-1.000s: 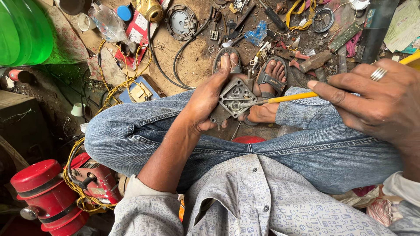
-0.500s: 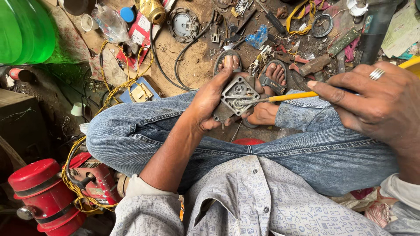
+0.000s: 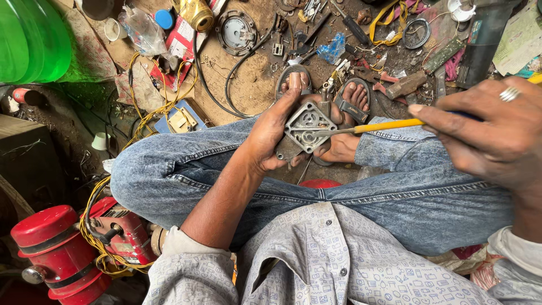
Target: The person sits on the floor and uses a screwdriver and pliers to manipulate a small metal mechanical part. They repeatedly pry, scrape, and adjust internal components of the part while turning it over in their hands.
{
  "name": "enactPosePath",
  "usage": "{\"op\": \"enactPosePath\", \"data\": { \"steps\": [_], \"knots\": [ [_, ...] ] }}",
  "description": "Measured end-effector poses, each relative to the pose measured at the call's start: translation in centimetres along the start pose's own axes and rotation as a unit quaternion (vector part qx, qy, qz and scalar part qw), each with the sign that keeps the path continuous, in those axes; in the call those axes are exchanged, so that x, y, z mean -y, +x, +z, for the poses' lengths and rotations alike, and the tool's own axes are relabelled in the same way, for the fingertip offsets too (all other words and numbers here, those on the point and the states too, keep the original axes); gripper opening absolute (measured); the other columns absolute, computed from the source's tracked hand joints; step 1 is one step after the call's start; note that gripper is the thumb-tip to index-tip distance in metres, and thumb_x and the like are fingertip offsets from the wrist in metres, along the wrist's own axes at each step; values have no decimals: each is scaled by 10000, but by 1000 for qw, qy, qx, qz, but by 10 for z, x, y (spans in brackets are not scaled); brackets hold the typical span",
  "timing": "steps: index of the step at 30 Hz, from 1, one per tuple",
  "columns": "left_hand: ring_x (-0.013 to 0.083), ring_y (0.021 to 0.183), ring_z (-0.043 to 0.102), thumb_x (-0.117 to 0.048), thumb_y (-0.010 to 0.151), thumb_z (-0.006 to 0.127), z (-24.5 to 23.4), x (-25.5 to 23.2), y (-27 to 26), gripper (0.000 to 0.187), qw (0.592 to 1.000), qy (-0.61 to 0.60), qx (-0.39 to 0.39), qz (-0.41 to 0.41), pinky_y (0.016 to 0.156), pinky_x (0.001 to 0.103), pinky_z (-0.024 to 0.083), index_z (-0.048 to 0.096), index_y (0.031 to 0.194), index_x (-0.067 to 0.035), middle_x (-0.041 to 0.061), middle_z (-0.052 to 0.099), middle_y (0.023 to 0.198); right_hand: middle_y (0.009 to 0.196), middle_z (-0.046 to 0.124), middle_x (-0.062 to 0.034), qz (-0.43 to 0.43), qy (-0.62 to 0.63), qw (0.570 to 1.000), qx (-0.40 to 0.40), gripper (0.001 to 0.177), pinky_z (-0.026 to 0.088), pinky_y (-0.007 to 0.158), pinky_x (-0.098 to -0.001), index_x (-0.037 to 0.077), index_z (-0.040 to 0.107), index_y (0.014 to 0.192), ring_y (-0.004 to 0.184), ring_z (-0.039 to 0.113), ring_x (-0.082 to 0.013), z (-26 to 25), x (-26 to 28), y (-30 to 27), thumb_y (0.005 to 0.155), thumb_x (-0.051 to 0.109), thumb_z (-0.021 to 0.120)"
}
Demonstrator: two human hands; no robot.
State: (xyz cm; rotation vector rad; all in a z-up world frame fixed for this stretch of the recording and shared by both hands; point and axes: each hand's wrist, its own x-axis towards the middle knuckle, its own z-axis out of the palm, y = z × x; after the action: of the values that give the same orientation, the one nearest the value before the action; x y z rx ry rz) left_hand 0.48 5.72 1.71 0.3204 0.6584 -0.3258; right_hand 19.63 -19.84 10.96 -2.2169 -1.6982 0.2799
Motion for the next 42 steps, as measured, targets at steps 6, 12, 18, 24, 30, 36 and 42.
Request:
{"op": "enactPosePath", "data": {
  "steps": [6,12,18,24,30,36,42],
  "knots": [
    [252,582,716,-577,1100,413,-3,0,0,631,1000,12,5,10,370,305,503,588,1291,-2,170,717,893,937,732,-153,53,111,991,-48,295,531,690,-340,28,756,1195,773,678,-232,8,-15,-11,905,-10,794],
    [237,651,740,-617,1020,423,5,2,1,681,1000,10,-3,-4,427,307,527,603,1225,7,182,761,949,971,730,-159,69,125,989,-42,290,554,754,-333,6,740,1236,831,698,-242,10,-19,-19,949,4,785],
    [160,605,715,-661,1037,419,6,-2,1,746,998,54,-18,19,418,272,534,651,1241,18,148,748,903,998,726,-183,89,173,980,-50,215,575,766,-334,-36,689,1125,853,719,-261,12,-14,-21,929,0,769],
    [169,681,727,-648,1068,379,8,-5,-2,748,993,87,28,76,454,261,529,653,1244,26,154,759,988,994,722,-156,76,178,980,-50,194,585,755,-317,-9,692,1091,858,731,-243,13,-12,-20,930,6,800],
    [203,987,728,-574,1083,328,12,-10,-1,702,969,178,2,169,853,319,609,645,1241,33,157,741,1171,939,712,-164,65,84,994,-37,244,552,651,-340,-19,742,1066,764,708,-271,4,2,-9,843,-44,837],
    [177,955,671,-525,1124,287,19,1,3,697,903,340,-67,254,908,317,546,720,1188,18,155,735,1064,939,714,-114,53,-35,998,-20,167,540,661,-345,25,755,1060,767,698,-243,-9,30,9,913,21,834],
    [220,1081,601,-466,1170,286,15,13,8,650,771,486,-145,385,1085,379,457,656,1139,67,180,631,1089,844,742,-56,51,-134,990,13,112,505,540,-345,59,792,919,647,685,-213,-3,53,19,838,117,843]
  ]
}}
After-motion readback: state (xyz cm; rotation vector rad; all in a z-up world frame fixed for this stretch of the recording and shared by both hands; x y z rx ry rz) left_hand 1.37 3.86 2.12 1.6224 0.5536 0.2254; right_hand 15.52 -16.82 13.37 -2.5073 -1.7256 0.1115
